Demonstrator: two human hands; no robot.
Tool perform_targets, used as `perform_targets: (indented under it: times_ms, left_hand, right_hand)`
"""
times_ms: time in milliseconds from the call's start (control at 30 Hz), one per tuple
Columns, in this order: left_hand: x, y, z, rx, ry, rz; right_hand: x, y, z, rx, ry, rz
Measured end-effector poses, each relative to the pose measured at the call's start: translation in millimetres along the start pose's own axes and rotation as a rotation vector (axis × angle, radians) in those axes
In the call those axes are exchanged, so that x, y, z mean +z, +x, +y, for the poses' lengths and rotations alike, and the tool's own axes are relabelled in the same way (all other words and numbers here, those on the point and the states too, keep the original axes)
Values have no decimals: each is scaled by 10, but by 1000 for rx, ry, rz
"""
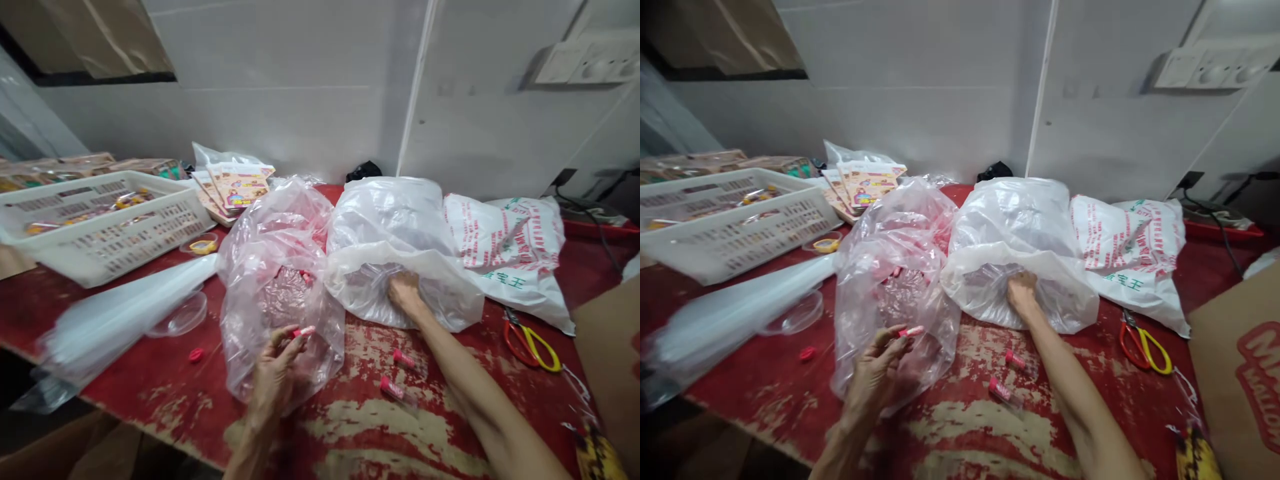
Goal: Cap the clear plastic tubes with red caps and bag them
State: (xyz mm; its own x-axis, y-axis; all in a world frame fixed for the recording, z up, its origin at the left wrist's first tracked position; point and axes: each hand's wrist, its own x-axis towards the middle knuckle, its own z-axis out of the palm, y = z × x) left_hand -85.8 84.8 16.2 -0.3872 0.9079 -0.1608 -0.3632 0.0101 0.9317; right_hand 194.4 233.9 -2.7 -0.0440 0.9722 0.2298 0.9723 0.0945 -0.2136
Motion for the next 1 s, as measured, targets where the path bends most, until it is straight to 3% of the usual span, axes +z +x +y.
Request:
perform_targets:
  times_ms: [133, 267, 367, 433, 567, 700, 1000]
  left_hand:
    - [46, -302, -62, -135, -162, -6]
    - [128, -483, -168, -155, -225, -16]
    - [246, -640, -298, -164, -237, -47]
    - [332, -761, -387, -185, -202, -90]
    - [432, -964, -506, -268, -99, -164]
    - [440, -1051, -546, -211, -21, -175]
    - [435, -1269, -623, -123, 202, -251]
  right_hand:
    - [-151, -181, -19, -4, 116, 0]
    - [-323, -896, -147, 5, 347, -55]
    - [-410, -1571, -307, 102, 1076, -235]
    - [-447, -1910, -401, 160, 1226, -255]
    - [-492, -2211, -452, 177, 1226, -190]
    - [-522, -2283, -359, 151, 1167, -61]
    - [-413, -2399, -418, -54, 1041, -73]
